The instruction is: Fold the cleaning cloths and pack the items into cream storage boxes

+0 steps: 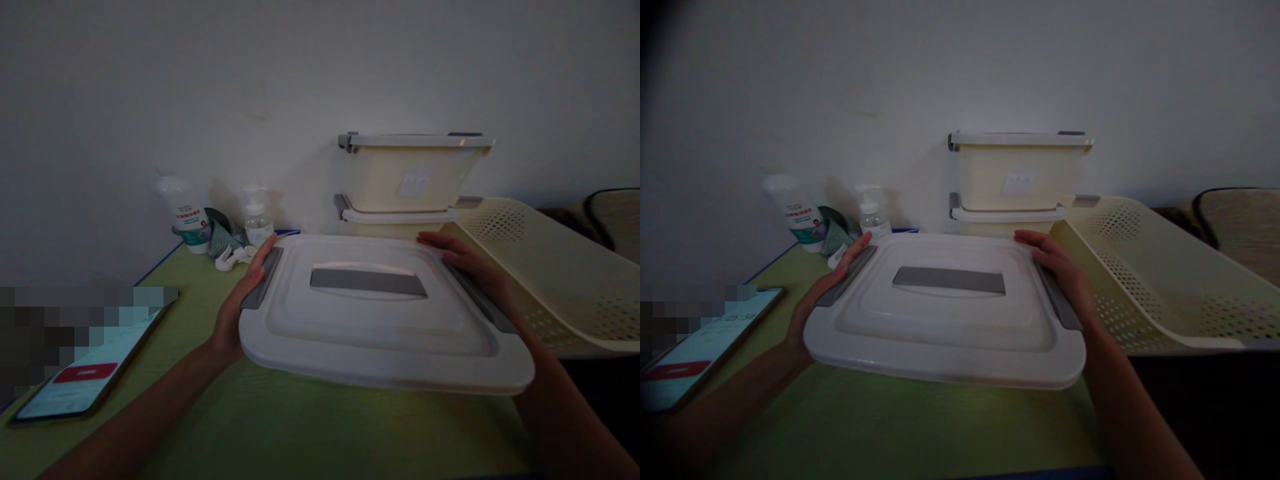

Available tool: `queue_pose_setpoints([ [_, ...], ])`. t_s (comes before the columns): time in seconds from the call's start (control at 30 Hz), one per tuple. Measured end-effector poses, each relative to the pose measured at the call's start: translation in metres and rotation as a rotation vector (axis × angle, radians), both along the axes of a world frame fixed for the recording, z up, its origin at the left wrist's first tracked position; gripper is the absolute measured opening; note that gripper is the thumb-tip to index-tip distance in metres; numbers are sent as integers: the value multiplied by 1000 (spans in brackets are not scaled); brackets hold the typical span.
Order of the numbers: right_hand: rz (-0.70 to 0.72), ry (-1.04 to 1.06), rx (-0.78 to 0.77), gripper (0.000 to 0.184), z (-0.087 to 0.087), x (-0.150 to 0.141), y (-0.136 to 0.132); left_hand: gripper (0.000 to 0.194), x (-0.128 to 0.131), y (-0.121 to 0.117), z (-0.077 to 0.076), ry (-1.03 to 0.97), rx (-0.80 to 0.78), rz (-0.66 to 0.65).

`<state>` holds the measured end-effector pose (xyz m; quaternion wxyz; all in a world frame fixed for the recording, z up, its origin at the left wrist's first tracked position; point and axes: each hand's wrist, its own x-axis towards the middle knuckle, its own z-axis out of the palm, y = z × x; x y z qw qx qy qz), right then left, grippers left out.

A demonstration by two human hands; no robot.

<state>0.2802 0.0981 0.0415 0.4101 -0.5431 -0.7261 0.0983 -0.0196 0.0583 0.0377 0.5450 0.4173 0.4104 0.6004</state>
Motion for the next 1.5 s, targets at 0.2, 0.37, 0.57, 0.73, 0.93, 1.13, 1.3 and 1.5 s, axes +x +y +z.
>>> queue_pose_setpoints([
  [0.2,27,258,-110,33,8,1,-4,57,-1,2,-1,-32,34,-49],
  [0.37,12,147,-183,29,25,-2,-16,63,-2,5,-1,-44,-4,-59],
  [0.57,92,-152,-71,26,36,2,-11,71,-2,9,0,-27,-52,-109],
  [0.73,78,-251,-45,28,36,13,-2,69,4,15,-5,-21,37,-173],
  [0.93,-5,-340,-74,31,43,27,5,69,20,30,-18,-18,136,-251],
  [1.13,-72,-311,-78,29,46,42,12,67,42,42,-23,-21,210,-288],
  [1.3,-100,-250,-70,27,47,41,8,67,49,46,-22,-14,231,-293],
  [1.5,-205,-137,-53,31,40,37,4,72,45,48,-26,-72,130,-292],
])
